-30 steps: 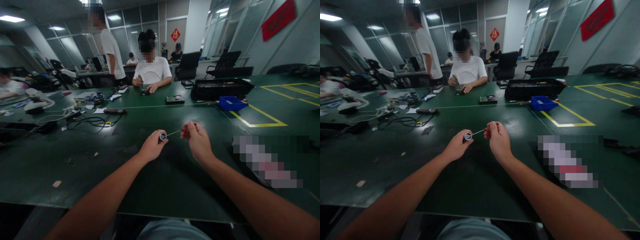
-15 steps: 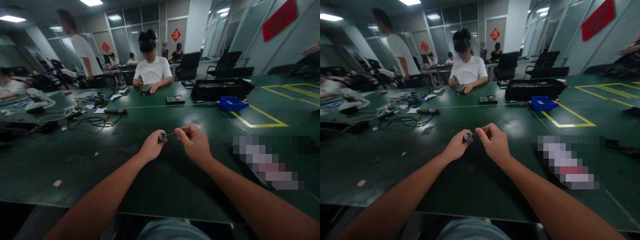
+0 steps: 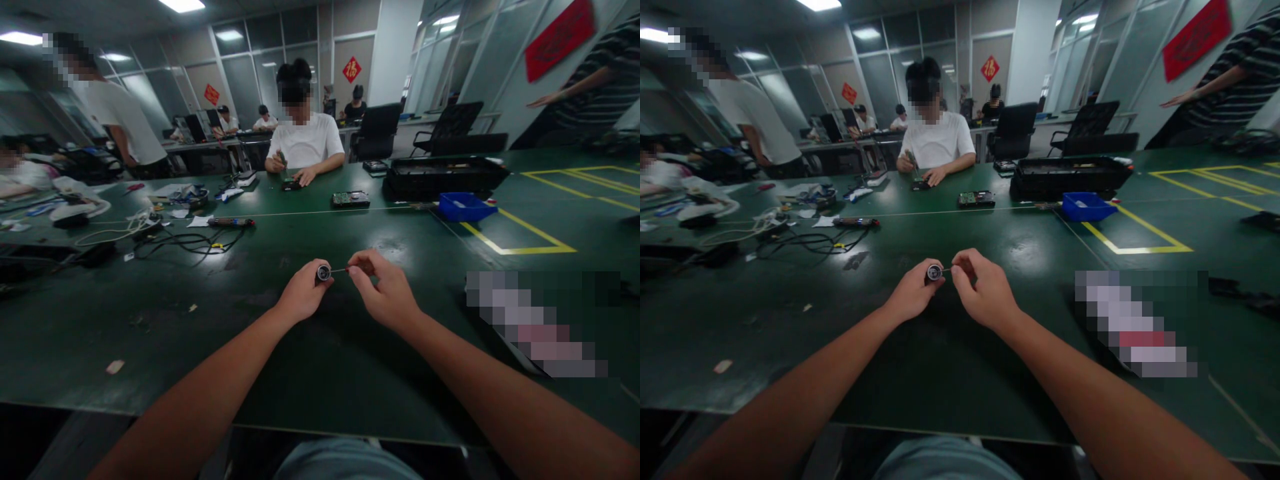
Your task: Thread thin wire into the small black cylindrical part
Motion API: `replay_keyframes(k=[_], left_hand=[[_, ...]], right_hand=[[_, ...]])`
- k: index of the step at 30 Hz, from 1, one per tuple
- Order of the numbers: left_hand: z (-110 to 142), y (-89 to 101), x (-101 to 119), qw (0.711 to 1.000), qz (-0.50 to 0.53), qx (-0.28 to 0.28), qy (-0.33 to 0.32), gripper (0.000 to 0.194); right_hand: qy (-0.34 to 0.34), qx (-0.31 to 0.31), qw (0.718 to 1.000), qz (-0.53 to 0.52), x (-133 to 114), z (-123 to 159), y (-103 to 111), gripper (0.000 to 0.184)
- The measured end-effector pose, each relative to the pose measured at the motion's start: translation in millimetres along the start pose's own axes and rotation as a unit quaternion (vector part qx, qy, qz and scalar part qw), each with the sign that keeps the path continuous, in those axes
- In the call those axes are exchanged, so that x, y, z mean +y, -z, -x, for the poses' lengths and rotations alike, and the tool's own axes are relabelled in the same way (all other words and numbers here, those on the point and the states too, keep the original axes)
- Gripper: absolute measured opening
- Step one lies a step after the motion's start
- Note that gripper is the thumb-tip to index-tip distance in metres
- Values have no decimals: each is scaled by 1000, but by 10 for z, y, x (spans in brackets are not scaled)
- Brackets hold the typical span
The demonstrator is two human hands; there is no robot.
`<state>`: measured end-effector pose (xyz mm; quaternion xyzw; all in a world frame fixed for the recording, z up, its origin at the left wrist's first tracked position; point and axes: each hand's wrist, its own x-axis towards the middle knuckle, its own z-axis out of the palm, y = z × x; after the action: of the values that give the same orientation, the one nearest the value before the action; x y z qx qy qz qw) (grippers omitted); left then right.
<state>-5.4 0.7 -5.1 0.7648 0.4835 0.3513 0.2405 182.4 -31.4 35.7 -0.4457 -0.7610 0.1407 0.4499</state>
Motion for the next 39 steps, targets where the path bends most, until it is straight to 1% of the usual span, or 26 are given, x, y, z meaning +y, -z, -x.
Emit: replay_keyframes(k=[3, 5, 6, 8, 10, 12, 15, 17, 18, 20, 23, 26, 28, 32, 34, 37, 39], left_hand=[[1, -6, -5, 1000, 3, 1, 3, 15], [-2, -10, -14, 1000, 15, 2, 9, 17], [-5, -11, -18, 1000, 21, 3, 13, 18], [-10, -9, -22, 999, 28, 6, 20, 18], [-12, -4, -18, 999, 33, 3, 22, 18], [-9, 1, -4, 999, 36, -10, 15, 18], [-3, 4, 19, 999, 33, -28, 3, 18], [0, 4, 29, 999, 28, -26, 1, 19], [1, 4, 32, 999, 26, -22, 2, 20], [4, 5, 36, 1000, 23, -20, 3, 20], [10, 5, 48, 999, 20, -24, 5, 18], [14, 2, 63, 1000, 10, -21, 7, 17], [12, 1, 69, 1000, 2, -18, 1, 18], [7, 2, 61, 1000, -15, -17, -18, 17], [6, 1, 47, 1000, -16, -17, -18, 18], [6, 0, 24, 1000, -14, -17, -16, 21], [5, 1, 13, 1000, -13, -15, -15, 22]], right_hand=[[-13, -6, 1000, 9, -19, 5, 4, 21], [-22, 3, 1000, 3, -20, 15, -8, 21], [-27, 9, 1000, -13, -14, 20, -19, 21], [-48, 24, 996, -78, 13, 22, -49, 21], [-80, 43, 982, -164, 59, 5, -82, 20], [-117, 65, 962, -236, 120, -33, -107, 21], [-173, 97, 932, -303, 214, -103, -116, 25], [-211, 102, 911, -340, 251, -137, -103, 25], [-216, 106, 907, -346, 256, -146, -94, 25], [-200, 116, 915, -332, 239, -143, -78, 23], [-143, 129, 945, -265, 174, -104, -69, 20], [-105, 120, 969, -191, 119, -52, -78, 19], [-89, 112, 979, -147, 98, -27, -82, 19], [-66, 90, 990, -84, 56, -12, -54, 21], [-61, 76, 995, -36, 31, -17, -22, 22], [-64, 73, 995, 35, 5, -28, 18, 30], [-62, 75, 994, 53, -2, -30, 29, 35]])
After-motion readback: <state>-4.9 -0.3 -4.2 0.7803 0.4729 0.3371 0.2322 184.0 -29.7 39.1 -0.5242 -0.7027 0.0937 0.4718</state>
